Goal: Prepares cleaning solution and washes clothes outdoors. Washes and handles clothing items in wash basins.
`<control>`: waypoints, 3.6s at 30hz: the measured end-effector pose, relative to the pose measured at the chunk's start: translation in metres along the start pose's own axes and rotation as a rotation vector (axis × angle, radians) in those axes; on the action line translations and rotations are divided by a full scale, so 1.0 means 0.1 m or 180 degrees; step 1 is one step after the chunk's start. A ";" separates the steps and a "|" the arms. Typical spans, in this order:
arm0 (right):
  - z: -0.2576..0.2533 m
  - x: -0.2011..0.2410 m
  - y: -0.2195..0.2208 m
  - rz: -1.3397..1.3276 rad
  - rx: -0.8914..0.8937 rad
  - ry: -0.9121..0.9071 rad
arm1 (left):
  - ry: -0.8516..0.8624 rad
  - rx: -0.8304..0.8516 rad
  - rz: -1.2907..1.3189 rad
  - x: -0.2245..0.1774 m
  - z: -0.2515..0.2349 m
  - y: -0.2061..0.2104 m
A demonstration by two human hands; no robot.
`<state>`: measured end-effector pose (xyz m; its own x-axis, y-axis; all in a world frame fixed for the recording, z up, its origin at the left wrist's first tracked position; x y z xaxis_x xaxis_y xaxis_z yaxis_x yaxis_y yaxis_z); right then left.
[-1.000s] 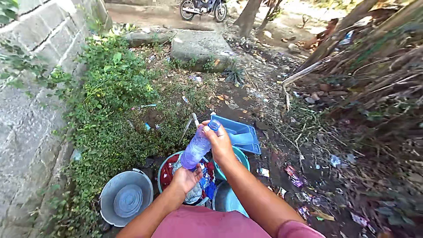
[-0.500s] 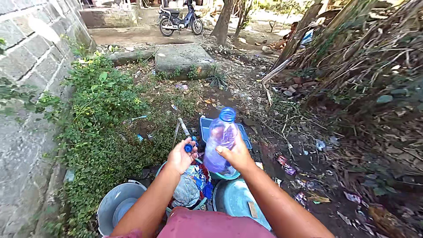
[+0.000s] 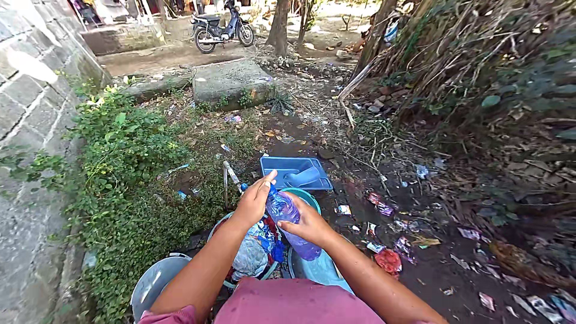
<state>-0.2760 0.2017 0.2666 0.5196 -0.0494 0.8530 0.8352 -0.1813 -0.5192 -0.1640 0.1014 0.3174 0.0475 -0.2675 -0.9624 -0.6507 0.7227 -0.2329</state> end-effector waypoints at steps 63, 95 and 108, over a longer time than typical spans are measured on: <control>0.20 1.02 -2.10 -0.1398 -0.1677 -0.1457 | -0.0564 0.0742 0.3557 -0.28 -0.12 1.13; 0.07 0.87 -3.34 -0.2838 -0.3330 -0.1200 | -0.0768 0.0445 0.2606 -0.28 0.05 0.80; 0.32 1.09 -3.39 -0.2133 -0.3302 -0.1112 | -0.0934 0.0032 0.2581 -0.06 0.16 0.64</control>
<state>-0.4965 0.2888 0.5339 0.2055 0.5785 0.7893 0.5018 -0.7547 0.4225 -0.1942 0.1594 0.3060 -0.2341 0.5081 -0.8289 -0.5618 0.6251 0.5419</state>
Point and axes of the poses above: each hand's wrist, its own z-axis away from the middle knuckle, its own y-axis out of the palm, x = y × z, the point moved 8 cm from there along -z, towards the middle knuckle
